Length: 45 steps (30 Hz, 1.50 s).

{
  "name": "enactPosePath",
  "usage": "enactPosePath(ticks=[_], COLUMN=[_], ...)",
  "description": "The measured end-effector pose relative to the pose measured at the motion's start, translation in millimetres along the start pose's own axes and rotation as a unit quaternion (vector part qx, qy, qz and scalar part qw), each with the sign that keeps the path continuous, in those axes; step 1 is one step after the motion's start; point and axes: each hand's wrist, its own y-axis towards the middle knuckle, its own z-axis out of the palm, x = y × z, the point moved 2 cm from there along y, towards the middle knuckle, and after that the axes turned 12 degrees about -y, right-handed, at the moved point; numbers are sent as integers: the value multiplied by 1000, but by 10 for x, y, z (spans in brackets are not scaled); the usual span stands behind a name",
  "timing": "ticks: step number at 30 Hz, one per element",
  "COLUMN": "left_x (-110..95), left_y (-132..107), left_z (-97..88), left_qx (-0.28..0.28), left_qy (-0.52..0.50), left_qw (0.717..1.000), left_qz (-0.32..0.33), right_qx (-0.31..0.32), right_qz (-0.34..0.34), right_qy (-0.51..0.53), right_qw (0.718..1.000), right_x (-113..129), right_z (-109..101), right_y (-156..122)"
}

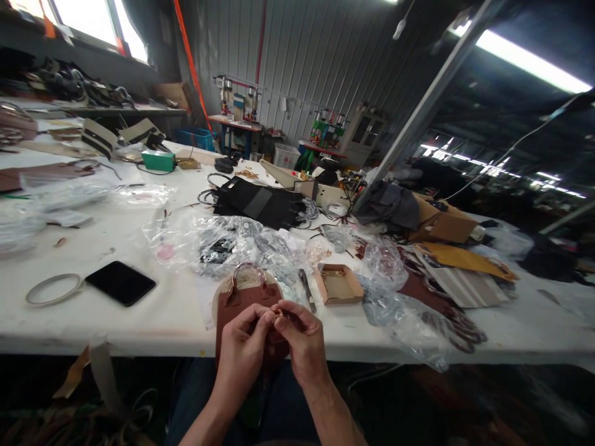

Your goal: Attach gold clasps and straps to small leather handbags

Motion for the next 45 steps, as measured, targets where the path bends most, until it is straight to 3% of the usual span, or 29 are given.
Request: enactPosePath(ticks=[4,9,13,21,29,38,45], left_x=[92,51,5,-37,-101,68,100], left_y=[11,54,67,1,38,47,108], left_z=[-19,-76,-68,-16,-29,-139,-253], left_qx=[-16,-36,5,2,-5,-32,-45], left_qy=[-9,121,136,103,124,116,89], left_qw=[1000,987,981,989,987,991,995], left_qz=[-20,101,135,110,100,62,28], right_qx=[7,60,64,63,62,60,28], right_qz=[10,-11,0,-39,-11,26,64], right_qy=[-42,-103,-123,-165,-111,-99,1], right_qw=[999,993,990,983,992,993,998], right_x=[110,170,168,189,108,-103,-250], right_z=[16,-37,-92,-86,-81,-49,-30], right_y=[-4,-13,-26,-81,-57,-47,99])
